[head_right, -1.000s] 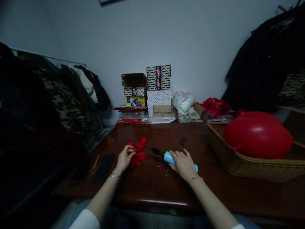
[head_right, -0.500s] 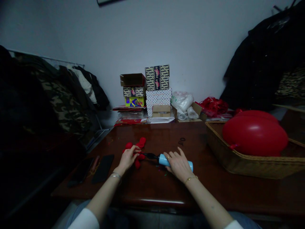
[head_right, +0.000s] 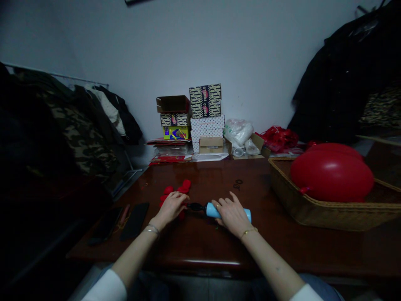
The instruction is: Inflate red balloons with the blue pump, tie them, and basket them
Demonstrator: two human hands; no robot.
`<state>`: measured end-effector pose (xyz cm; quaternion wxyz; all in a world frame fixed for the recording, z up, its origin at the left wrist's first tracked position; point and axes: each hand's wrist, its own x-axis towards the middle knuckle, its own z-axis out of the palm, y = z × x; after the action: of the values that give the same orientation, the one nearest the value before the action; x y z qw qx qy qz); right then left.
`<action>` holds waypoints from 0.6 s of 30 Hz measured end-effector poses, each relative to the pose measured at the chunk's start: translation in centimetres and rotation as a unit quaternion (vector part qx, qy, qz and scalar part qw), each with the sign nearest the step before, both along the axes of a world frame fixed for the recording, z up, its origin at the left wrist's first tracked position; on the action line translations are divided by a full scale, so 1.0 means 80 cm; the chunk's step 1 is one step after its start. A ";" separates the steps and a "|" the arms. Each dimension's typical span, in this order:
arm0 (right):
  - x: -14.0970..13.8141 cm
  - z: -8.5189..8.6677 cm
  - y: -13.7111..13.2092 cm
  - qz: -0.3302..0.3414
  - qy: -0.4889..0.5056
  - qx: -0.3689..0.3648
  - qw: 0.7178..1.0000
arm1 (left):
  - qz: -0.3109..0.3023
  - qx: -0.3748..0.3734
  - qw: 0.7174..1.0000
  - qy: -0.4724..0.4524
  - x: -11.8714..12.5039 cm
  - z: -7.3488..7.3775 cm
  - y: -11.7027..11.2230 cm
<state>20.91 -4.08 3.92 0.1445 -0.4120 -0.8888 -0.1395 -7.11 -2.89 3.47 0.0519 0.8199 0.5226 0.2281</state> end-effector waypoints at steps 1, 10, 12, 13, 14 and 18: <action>0.000 -0.001 0.000 0.000 -0.001 0.000 1.000 | -0.011 0.000 1.000 -0.002 0.001 0.000 -0.001; -0.009 -0.012 -0.010 -0.002 0.005 0.000 1.000 | -0.039 -0.055 0.994 -0.082 0.011 -0.005 -0.006; -0.011 -0.014 -0.011 -0.015 0.012 0.005 1.000 | -0.046 -0.040 0.994 -0.091 0.010 -0.006 -0.004; -0.012 -0.015 -0.011 -0.024 0.014 0.007 1.000 | -0.044 -0.026 0.994 -0.097 0.009 -0.007 -0.003; -0.013 -0.016 -0.012 -0.035 0.016 0.010 0.999 | -0.036 -0.009 0.994 -0.106 0.008 -0.008 -0.002; -0.018 -0.018 -0.014 -0.078 0.029 0.021 0.996 | 0.087 0.068 0.974 -0.200 0.014 -0.028 -0.006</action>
<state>19.49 -5.19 2.45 0.1676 -0.4811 -0.8461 -0.1570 -5.95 -3.38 1.19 0.0797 0.7107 0.5541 0.4261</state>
